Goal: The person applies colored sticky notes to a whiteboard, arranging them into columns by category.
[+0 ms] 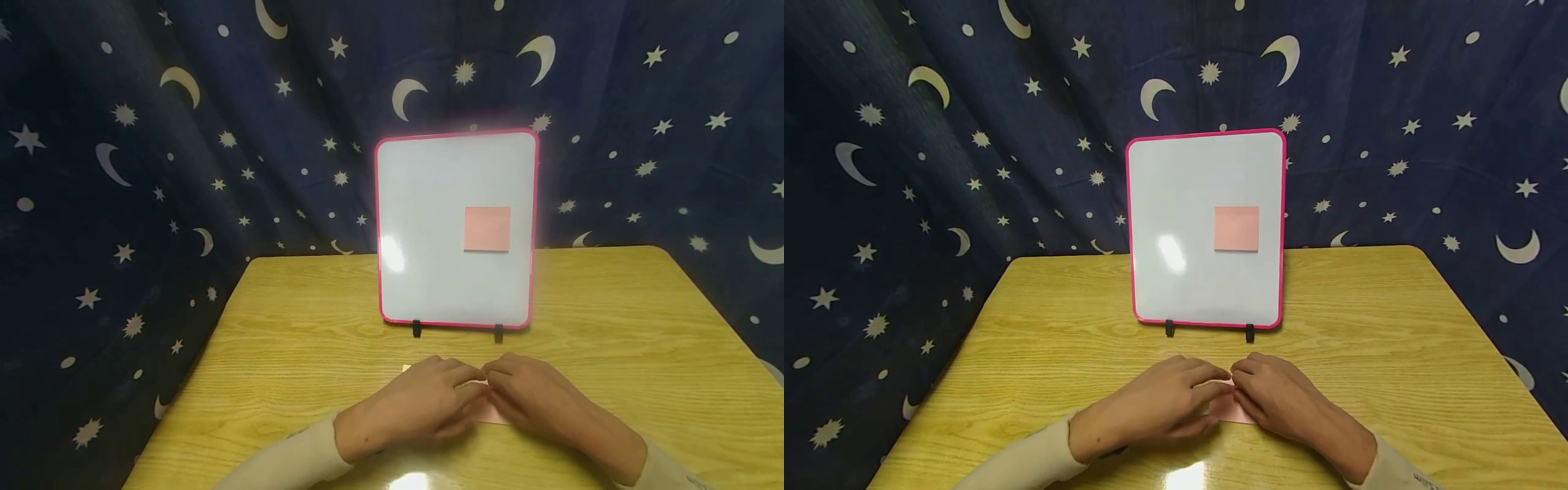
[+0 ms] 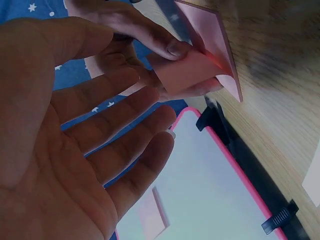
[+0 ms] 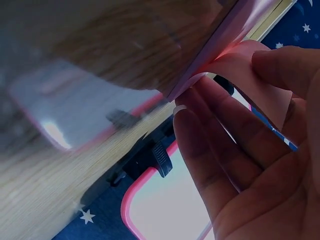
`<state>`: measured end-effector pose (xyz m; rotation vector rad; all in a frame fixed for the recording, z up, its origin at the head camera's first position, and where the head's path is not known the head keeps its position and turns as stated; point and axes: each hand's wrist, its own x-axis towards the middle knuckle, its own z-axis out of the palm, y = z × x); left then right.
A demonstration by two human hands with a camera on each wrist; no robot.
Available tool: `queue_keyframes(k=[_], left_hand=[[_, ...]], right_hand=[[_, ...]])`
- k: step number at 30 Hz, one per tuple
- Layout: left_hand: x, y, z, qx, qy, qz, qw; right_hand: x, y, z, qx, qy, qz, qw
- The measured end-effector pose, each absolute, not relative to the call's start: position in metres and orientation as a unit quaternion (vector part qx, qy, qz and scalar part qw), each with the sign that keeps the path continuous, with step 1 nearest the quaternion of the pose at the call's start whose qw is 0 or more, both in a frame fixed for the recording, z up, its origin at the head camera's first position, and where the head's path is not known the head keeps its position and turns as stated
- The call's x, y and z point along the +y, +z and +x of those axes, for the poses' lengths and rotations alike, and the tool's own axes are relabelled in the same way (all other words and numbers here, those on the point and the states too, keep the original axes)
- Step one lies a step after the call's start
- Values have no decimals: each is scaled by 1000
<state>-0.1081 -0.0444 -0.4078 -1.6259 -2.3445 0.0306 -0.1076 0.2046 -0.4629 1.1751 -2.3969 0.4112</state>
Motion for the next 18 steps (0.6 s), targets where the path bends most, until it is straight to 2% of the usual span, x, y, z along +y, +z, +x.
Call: queue_keyframes(k=[4, 14, 18], left_hand=[[-44, -407, -104, -809, 12, -567, 152], [-42, -406, -95, -804, 43, -577, 137], [-40, -407, -90, -801, 63, -572, 163]], right_hand=[[206, -462, -107, -868, 149, 425, 211], [206, -464, -109, -860, 161, 431, 222], [206, -464, -108, -861, 164, 427, 221]])
